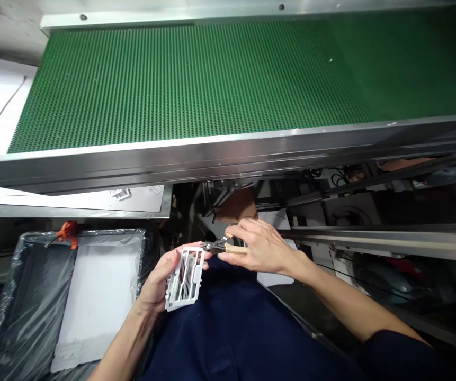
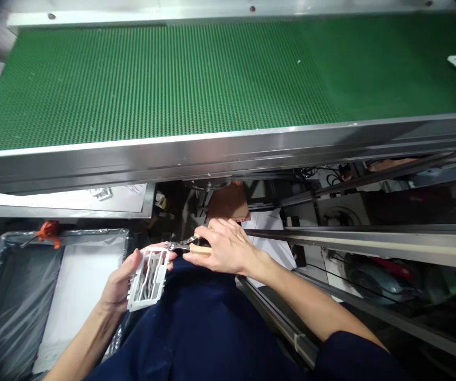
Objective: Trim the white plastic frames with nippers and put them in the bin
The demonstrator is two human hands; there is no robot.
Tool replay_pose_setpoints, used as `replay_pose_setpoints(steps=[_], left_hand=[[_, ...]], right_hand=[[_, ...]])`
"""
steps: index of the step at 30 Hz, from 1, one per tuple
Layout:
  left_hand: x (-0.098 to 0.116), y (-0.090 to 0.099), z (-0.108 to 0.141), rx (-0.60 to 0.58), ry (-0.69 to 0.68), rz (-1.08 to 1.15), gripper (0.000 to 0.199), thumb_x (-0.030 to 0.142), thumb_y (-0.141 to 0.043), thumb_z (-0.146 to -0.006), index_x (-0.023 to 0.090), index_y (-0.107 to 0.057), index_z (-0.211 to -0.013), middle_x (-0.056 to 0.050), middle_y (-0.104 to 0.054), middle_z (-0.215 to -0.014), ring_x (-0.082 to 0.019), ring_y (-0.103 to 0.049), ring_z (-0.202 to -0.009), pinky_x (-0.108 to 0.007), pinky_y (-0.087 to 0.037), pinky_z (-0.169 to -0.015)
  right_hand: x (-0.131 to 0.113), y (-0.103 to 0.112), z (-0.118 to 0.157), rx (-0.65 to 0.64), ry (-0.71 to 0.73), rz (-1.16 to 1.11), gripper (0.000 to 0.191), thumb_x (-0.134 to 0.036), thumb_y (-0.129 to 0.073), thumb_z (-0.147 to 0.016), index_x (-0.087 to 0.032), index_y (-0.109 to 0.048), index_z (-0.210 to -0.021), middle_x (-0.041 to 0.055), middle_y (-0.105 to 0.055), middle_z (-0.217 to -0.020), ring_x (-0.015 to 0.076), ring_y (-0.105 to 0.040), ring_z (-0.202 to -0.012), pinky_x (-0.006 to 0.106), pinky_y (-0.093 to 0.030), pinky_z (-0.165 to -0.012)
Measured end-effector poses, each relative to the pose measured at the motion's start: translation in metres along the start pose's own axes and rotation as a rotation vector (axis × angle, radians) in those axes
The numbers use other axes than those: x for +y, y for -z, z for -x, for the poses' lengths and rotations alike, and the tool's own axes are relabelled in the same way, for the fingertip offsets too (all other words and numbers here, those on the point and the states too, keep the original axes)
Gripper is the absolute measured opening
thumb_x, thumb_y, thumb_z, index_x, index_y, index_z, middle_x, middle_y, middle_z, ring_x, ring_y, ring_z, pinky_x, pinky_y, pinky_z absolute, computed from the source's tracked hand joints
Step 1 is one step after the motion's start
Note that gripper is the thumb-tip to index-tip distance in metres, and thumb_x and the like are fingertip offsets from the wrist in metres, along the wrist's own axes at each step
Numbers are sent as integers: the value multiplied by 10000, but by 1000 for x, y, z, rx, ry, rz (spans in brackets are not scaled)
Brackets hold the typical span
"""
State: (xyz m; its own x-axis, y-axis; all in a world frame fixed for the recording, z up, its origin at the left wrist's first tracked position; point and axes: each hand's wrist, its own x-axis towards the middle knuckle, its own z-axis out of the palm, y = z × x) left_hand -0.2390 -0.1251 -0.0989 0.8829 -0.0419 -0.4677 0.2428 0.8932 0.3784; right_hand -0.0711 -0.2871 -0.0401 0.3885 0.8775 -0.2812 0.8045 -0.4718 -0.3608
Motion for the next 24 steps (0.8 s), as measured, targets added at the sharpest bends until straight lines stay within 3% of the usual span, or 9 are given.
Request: replay_pose_setpoints(steps=[19, 24], left_hand=[[-1, 3, 2, -87, 16, 2, 368, 357, -559, -829, 126, -611, -1110, -144, -674, -1037, -218, -655, -875, -252, -535, -740], [-2, 2, 2, -71, -1, 31, 364, 350, -545, -836, 117, -608, -1110, -149, -673, -1036, -223, -654, -869, -256, -539, -722]], right_hand=[[2, -1, 0, 39, 128, 133, 521, -661, -359, -821, -197, -592, -861, 27, -531, -731, 144, -490, -685, 274, -281, -651], [1, -4, -3, 36, 45, -68, 454, -620, -427, -812, -191, -574, -796, 6, -522, -684, 122, -469, -635, 250, -273, -593]])
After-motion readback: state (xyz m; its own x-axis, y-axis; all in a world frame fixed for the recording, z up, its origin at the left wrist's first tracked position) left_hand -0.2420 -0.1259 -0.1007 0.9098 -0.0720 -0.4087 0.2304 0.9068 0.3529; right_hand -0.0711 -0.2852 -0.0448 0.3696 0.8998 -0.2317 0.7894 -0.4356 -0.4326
